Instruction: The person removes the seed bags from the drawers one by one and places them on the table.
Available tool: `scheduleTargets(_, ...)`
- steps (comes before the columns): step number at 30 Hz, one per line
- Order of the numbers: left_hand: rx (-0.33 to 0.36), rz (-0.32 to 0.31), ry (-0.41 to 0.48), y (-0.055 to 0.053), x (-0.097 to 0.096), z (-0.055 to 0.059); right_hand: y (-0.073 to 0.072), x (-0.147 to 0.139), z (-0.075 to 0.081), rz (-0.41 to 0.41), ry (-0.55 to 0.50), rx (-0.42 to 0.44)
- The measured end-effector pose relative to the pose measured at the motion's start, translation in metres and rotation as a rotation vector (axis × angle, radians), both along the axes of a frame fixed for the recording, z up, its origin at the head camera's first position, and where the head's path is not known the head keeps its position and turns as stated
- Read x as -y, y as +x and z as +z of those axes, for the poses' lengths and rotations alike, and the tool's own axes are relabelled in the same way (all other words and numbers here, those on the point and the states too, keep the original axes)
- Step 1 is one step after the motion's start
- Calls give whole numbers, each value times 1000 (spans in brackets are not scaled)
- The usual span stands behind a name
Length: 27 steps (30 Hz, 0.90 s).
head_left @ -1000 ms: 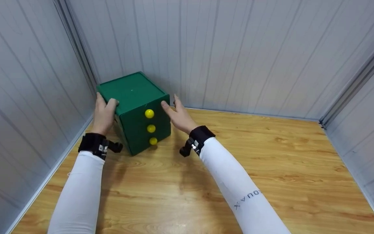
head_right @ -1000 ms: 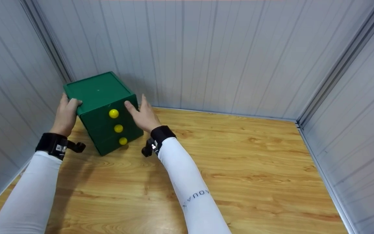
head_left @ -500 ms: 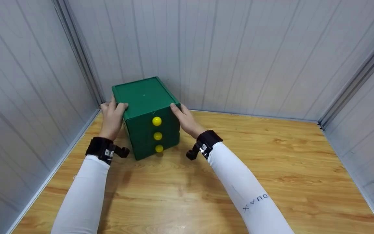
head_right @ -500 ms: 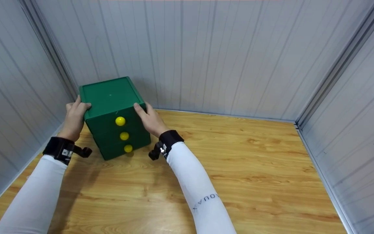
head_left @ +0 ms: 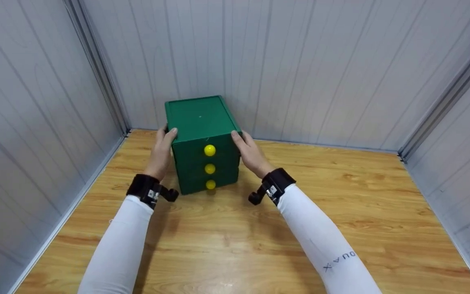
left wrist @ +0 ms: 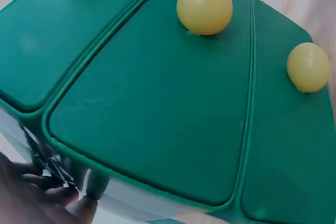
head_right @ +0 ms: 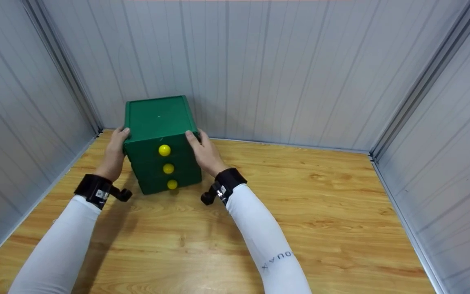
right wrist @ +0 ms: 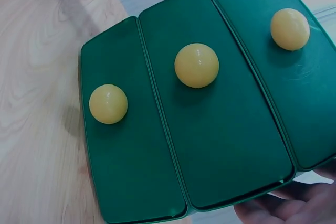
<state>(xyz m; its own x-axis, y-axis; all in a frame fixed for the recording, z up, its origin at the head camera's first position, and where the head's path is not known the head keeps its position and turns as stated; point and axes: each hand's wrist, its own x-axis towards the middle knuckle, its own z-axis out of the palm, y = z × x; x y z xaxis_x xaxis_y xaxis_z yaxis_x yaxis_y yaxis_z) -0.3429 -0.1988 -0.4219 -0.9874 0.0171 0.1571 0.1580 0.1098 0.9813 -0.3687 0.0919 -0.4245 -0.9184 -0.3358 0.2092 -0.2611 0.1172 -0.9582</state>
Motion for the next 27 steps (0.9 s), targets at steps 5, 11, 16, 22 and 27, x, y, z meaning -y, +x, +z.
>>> scheduleTargets(5, 17, -31, 17, -10, -21, -3, 4, -19, 0, -68, 31, 9)
scheduleTargets(11, -26, 15, -76, -18, -41, -5, 9, -40, -2, -118, 41, 26)
scheduleTargets(16, -23, 16, -99, -22, -60, -4, 15, -56, -4, -146, 10, 10)
scheduleTargets(22, 32, -26, -79, -27, -86, -2, 19, -77, -7, -224, 5, 0)
scheduleTargets(27, 56, -22, 1, -29, -104, -3, 21, -92, -9, -290, 39, 20)
